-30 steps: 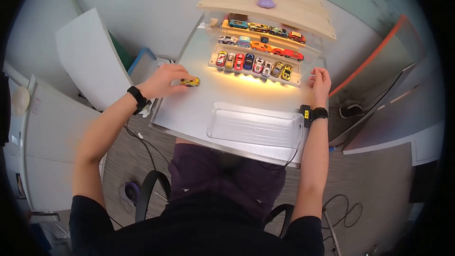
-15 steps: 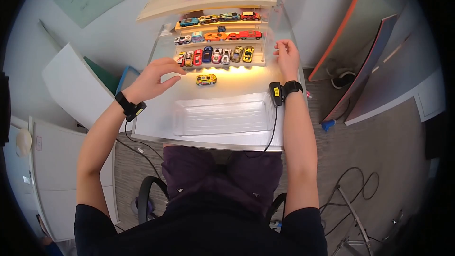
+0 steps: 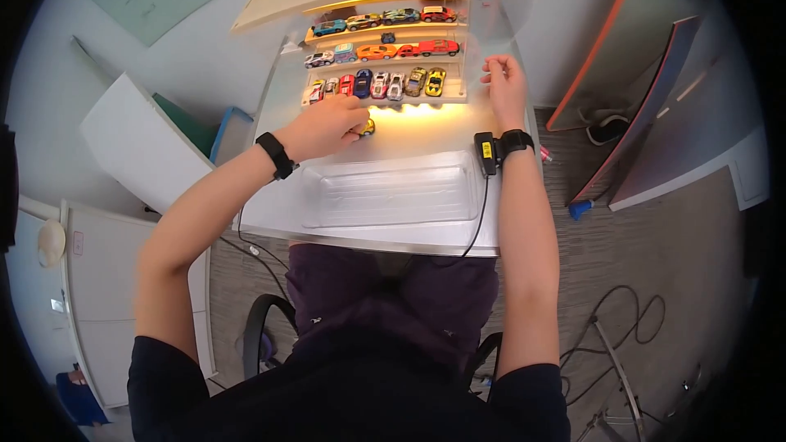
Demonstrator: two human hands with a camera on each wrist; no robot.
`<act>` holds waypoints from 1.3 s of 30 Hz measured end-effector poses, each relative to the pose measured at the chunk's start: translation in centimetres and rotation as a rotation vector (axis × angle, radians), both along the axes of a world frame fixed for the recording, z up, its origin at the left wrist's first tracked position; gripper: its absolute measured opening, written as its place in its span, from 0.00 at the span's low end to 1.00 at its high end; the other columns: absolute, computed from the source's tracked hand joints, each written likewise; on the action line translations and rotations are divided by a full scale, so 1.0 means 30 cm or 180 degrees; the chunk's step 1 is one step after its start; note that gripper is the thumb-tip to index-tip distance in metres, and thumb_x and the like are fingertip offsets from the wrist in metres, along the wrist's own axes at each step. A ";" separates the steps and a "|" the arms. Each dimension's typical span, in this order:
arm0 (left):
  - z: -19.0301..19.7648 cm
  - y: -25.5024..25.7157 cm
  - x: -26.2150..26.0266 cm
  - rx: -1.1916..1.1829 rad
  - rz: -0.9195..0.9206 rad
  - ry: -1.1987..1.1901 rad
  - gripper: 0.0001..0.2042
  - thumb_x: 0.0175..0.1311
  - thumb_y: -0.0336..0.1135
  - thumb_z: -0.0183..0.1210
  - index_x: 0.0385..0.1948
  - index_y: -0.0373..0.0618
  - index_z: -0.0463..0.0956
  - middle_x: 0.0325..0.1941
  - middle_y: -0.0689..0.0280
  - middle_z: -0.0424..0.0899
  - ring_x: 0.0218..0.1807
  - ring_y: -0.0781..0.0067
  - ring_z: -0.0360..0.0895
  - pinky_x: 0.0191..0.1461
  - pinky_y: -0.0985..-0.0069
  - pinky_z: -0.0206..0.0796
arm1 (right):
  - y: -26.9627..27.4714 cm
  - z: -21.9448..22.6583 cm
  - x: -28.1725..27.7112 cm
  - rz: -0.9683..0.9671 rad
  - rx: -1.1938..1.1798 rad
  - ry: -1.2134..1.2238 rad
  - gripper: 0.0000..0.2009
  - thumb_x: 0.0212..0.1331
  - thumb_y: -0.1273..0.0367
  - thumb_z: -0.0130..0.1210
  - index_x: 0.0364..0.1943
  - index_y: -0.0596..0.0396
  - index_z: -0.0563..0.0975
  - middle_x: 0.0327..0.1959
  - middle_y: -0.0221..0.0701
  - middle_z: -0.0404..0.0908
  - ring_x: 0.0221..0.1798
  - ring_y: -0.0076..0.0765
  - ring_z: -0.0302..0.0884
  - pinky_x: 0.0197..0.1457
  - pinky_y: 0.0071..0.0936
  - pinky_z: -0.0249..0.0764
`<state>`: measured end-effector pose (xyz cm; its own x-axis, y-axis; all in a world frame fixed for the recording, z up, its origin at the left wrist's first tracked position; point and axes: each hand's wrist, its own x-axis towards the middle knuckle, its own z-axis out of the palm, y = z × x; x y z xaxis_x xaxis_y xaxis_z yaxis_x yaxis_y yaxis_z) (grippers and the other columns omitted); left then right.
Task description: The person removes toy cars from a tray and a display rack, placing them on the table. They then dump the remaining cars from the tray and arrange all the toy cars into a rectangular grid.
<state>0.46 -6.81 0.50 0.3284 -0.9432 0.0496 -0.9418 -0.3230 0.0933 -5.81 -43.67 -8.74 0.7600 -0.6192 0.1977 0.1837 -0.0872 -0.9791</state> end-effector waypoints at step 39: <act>0.074 0.431 0.248 -0.5257 0.2139 0.3055 0.19 0.80 0.41 0.59 0.23 0.50 0.73 0.15 0.82 0.60 0.17 0.88 0.50 0.23 0.78 0.41 | 0.784 0.540 0.142 0.2164 -0.4451 0.0940 0.19 0.70 0.58 0.64 0.58 0.52 0.84 0.47 0.42 0.89 0.50 0.51 0.89 0.55 0.45 0.83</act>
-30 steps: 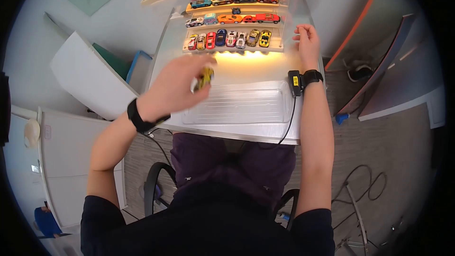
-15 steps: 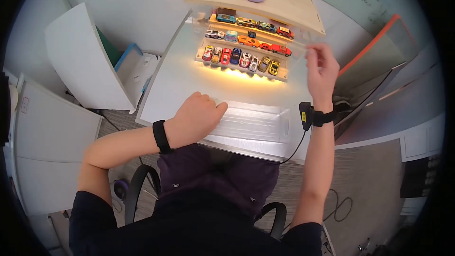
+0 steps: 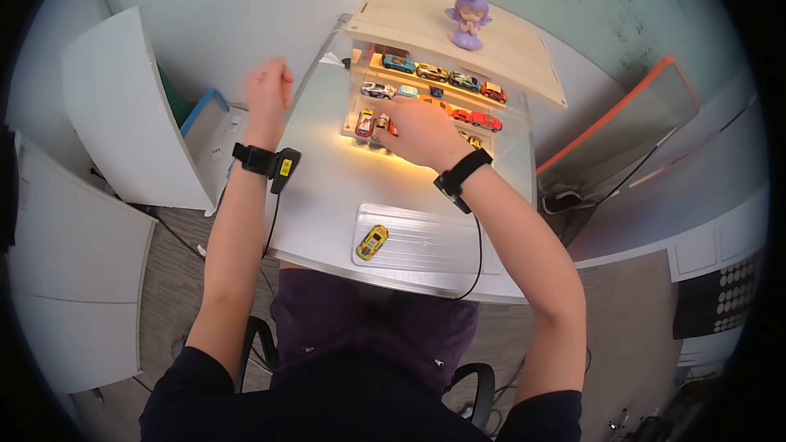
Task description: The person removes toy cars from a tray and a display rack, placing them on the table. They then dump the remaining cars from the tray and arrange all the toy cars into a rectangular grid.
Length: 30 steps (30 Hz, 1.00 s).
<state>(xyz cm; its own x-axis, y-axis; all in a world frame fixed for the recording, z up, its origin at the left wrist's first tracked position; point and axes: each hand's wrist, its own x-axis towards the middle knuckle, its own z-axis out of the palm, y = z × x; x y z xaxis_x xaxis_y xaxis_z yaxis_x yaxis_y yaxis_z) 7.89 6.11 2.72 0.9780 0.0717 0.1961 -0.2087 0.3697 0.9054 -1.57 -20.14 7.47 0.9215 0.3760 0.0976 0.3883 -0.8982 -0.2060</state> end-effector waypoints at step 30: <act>-0.281 -0.112 0.070 0.0585 -0.0460 0.0356 0.20 0.71 0.45 0.61 0.20 0.43 0.80 0.18 0.78 0.65 0.26 0.84 0.61 0.33 0.74 0.52 | 0.051 0.186 -0.275 -0.0153 0.0619 0.0693 0.19 0.58 0.70 0.76 0.54 0.52 0.85 0.48 0.35 0.83 0.40 0.35 0.82 0.44 0.30 0.82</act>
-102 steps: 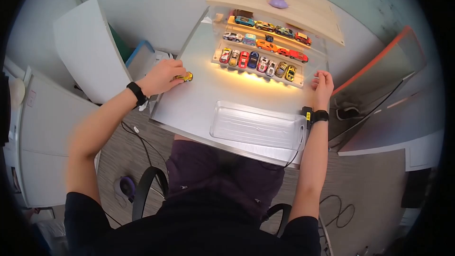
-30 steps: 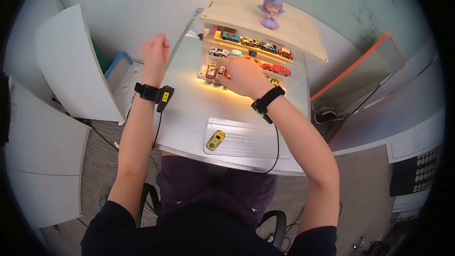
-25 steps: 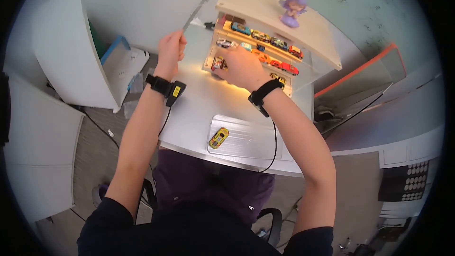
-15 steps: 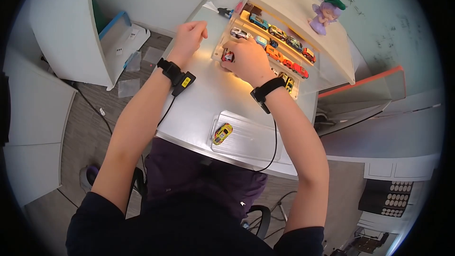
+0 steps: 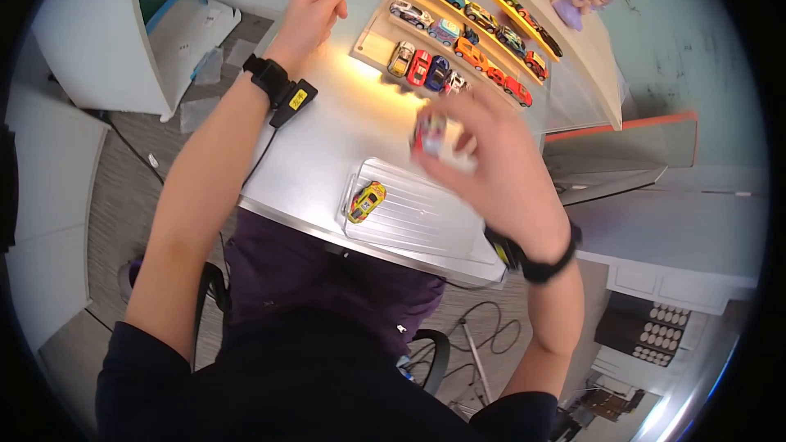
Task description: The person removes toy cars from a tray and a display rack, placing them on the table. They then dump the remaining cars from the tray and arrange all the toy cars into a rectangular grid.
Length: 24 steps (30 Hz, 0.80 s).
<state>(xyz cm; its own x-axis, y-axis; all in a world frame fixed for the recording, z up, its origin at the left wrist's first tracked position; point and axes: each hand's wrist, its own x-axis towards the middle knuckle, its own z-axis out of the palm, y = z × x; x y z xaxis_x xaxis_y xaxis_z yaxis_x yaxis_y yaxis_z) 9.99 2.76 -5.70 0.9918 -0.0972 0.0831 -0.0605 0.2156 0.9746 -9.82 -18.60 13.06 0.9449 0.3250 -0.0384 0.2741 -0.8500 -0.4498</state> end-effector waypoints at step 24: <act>-0.023 -0.009 -0.005 0.0210 -0.0056 -0.0275 0.18 0.72 0.45 0.61 0.21 0.44 0.81 0.21 0.79 0.66 0.28 0.86 0.59 0.35 0.75 0.51 | -0.019 -0.224 -0.188 0.0122 0.0654 0.1351 0.22 0.76 0.68 0.63 0.71 0.56 0.79 0.73 0.45 0.78 0.59 0.42 0.90 0.64 0.36 0.86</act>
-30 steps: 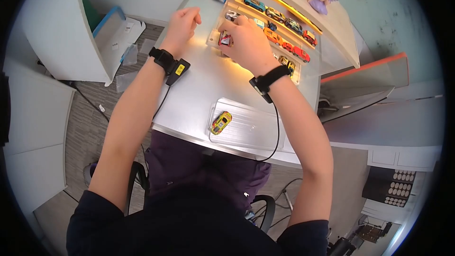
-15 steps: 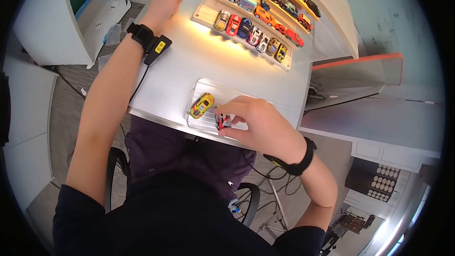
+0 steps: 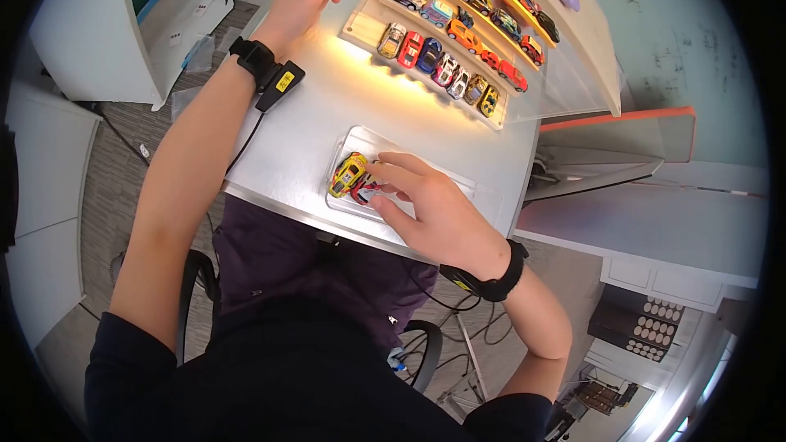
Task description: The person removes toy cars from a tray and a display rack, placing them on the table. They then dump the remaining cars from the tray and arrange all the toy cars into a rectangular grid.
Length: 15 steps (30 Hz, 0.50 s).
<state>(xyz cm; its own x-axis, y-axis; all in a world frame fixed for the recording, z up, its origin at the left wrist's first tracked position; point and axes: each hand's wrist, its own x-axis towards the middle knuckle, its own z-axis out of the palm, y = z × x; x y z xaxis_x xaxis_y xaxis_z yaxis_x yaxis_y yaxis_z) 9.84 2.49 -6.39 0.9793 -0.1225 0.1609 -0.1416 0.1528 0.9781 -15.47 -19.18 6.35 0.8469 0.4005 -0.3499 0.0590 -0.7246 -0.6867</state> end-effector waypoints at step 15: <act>0.008 -0.002 -0.004 0.0114 0.0029 -0.0067 0.18 0.72 0.44 0.60 0.22 0.43 0.81 0.19 0.80 0.63 0.25 0.86 0.56 0.32 0.74 0.48 | 0.038 -0.002 0.034 0.0720 -0.0167 -0.0448 0.26 0.73 0.66 0.65 0.73 0.55 0.77 0.74 0.46 0.79 0.69 0.53 0.81 0.75 0.42 0.75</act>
<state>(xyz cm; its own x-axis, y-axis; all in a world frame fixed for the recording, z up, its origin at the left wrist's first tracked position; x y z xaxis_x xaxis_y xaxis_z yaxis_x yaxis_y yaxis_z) 9.70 2.42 -6.16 0.9769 -0.1197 0.1773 -0.1635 0.1164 0.9796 -14.46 -18.03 6.31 0.7797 0.5695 -0.2602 0.3157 -0.7164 -0.6221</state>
